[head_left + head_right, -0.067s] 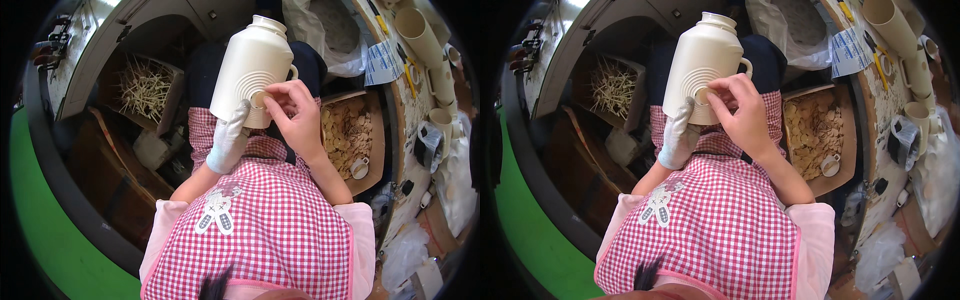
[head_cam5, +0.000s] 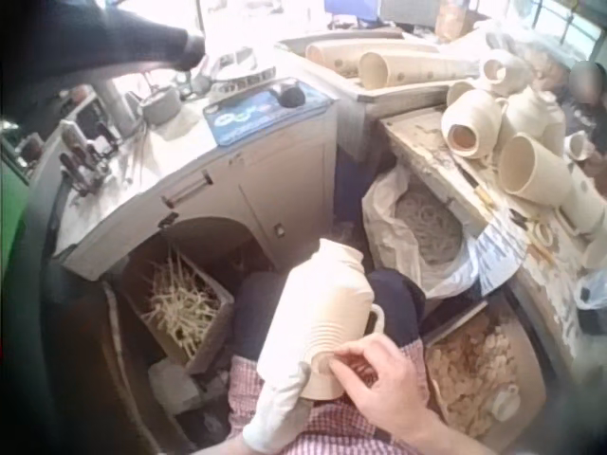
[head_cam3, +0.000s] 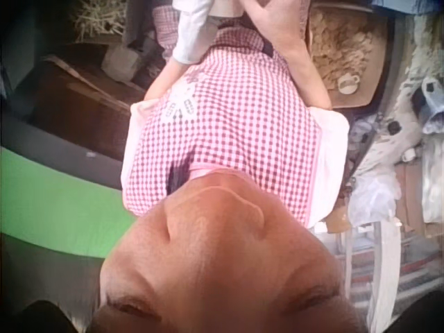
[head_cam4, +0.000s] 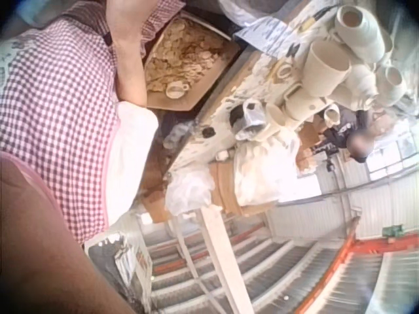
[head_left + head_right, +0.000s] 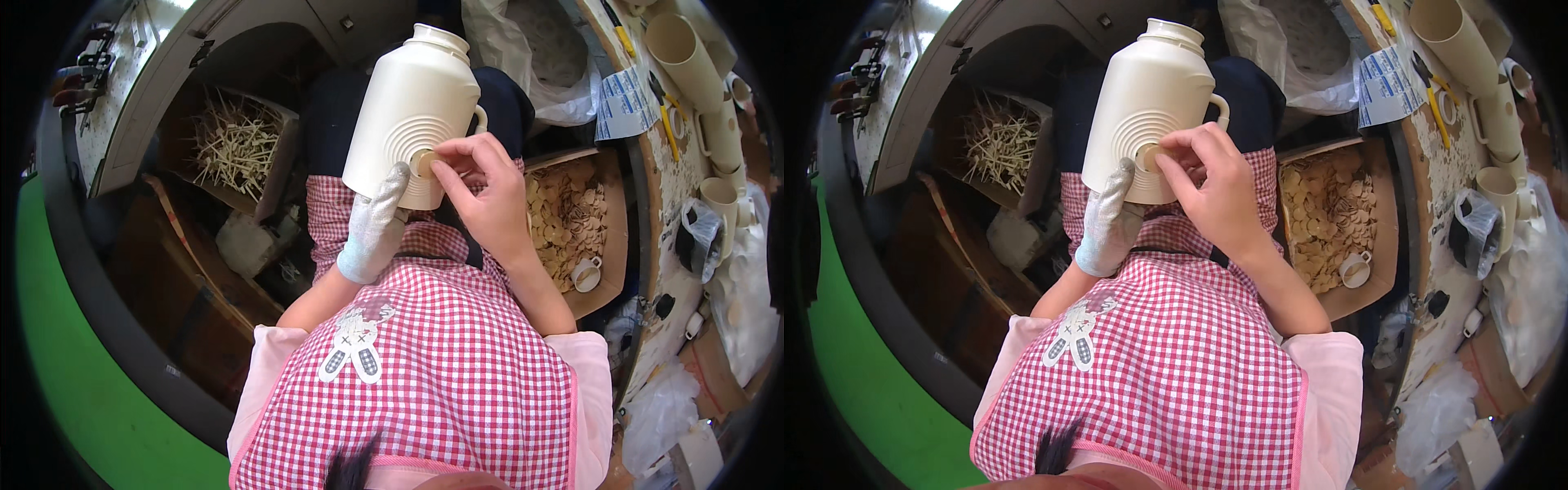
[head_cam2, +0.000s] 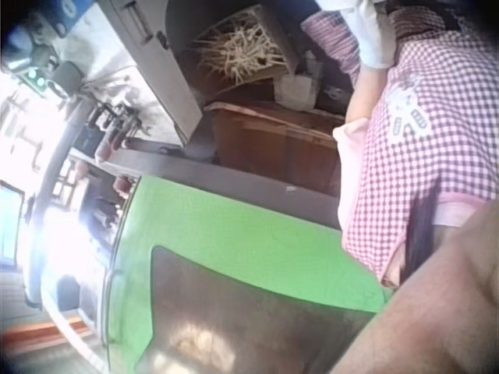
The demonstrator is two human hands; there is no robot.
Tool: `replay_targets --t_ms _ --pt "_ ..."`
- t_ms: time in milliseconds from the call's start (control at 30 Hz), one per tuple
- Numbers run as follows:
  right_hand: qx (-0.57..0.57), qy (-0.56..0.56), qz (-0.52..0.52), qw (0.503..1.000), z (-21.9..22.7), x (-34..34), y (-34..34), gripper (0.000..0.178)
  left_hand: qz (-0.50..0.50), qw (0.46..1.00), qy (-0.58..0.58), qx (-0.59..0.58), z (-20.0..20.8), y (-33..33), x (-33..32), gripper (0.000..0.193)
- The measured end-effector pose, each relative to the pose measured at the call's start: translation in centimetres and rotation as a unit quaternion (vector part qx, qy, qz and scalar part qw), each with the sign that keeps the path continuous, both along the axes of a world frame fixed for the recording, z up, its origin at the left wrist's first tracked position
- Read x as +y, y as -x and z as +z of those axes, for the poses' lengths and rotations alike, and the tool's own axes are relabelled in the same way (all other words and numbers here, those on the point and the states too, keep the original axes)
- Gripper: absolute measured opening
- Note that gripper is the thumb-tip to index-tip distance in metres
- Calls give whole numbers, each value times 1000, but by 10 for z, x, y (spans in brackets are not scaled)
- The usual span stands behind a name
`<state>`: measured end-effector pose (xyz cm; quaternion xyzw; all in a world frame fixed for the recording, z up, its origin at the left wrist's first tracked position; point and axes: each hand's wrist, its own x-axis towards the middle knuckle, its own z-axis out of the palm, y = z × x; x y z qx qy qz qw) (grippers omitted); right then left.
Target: The person repeatedly picks up beige ceramic pitchers, uses a small tool to scrape or smooth the interior and rim, and places them on a nearby surface. The person also handles small wooden sticks and occasionally wipes the pitcher surfaces by hand.
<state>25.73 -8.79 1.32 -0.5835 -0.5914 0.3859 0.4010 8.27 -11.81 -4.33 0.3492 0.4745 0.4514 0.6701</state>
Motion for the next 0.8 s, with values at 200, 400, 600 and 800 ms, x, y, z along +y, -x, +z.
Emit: replay_targets --t_ms 200,400,600,800 --pt "41 127 28 991 2 -3 -2 25 -42 999 -10 4 -10 8 -1 47" --pt "60 61 -4 996 -11 -16 14 21 23 978 109 -178 1 3 2 48" --pt "68 145 56 986 5 -11 -3 38 16 957 153 -248 11 5 6 49" --pt "282 190 -29 940 3 -8 7 27 21 968 129 -214 19 2 5 48"
